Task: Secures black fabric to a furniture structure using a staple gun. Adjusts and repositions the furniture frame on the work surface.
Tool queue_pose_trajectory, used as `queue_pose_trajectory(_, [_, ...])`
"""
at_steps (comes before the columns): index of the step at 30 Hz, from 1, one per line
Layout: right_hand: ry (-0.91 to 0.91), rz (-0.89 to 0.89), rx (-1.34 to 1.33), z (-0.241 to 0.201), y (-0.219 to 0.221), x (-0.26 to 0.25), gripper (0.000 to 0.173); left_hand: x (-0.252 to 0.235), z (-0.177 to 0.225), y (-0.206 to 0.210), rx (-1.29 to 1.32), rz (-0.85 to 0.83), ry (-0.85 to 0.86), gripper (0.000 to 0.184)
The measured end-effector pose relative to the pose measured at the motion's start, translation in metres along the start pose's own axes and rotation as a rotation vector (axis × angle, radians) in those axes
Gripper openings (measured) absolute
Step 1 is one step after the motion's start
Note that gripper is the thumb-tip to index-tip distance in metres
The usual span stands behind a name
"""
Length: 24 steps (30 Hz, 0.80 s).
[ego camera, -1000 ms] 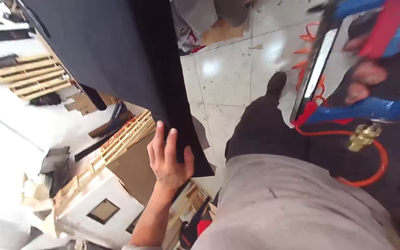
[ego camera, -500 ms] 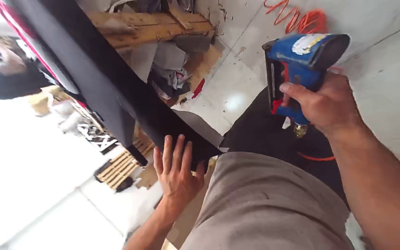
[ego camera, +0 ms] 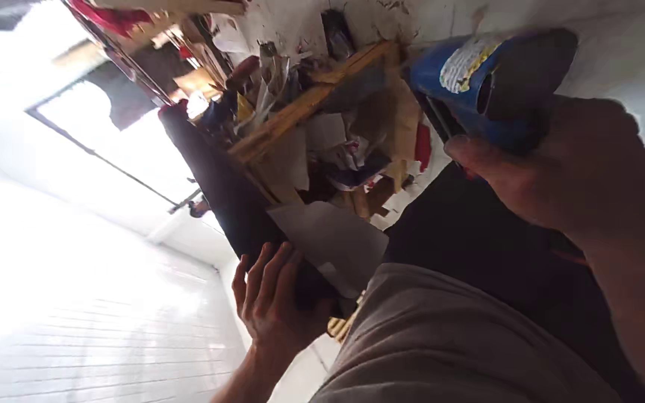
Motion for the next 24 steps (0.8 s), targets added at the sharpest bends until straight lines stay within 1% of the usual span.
queue_pose_trajectory(2, [-0.016,0.060,-0.082,0.001,0.018,0.005,0.049,-0.003,0.005,0.003,-0.067,0.071,-0.024,0.048])
queue_pose_trajectory(5, [-0.062,0.098,-0.212,0.001,0.049,0.017,0.038,-0.002,0.011,0.005,-0.137,0.160,-0.072,0.026])
queue_pose_trajectory(7, [-0.119,0.084,-0.284,0.003,0.065,0.020,0.036,0.000,0.015,0.005,-0.146,0.223,-0.093,0.023])
queue_pose_trajectory(9, [-0.179,0.103,-0.334,0.012,0.080,0.025,0.029,0.005,0.020,0.007,-0.145,0.295,-0.068,0.030])
queue_pose_trajectory(11, [-0.195,0.087,-0.406,0.018,0.097,0.038,0.026,0.014,0.021,0.001,-0.146,0.352,0.006,0.029])
queue_pose_trajectory(14, [-0.207,0.076,-0.452,0.032,0.108,0.047,0.031,0.016,0.023,-0.004,-0.122,0.405,0.141,0.020])
queue_pose_trajectory(17, [-0.202,0.082,-0.516,0.042,0.121,0.059,0.026,0.013,0.020,-0.009,-0.139,0.346,0.305,0.022])
queue_pose_trajectory(19, [-0.206,0.108,-0.527,0.048,0.126,0.062,0.027,0.007,0.017,-0.010,-0.114,0.284,0.393,0.022])
queue_pose_trajectory(22, [-0.233,0.146,-0.559,0.053,0.137,0.066,0.030,-0.003,0.016,-0.007,-0.057,0.118,0.486,0.023])
queue_pose_trajectory(24, [-0.259,0.143,-0.610,0.055,0.148,0.068,0.028,-0.004,0.016,-0.003,-0.046,-0.013,0.538,0.022])
Point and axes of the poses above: each hand's wrist, its own x-axis away from the middle knuckle, its own y-axis out of the palm, z = x × y, the point moved 8 cm from there along -x, towards the middle knuckle, and after that the axes turned 14 degrees about -y, right-handed, at the moved point
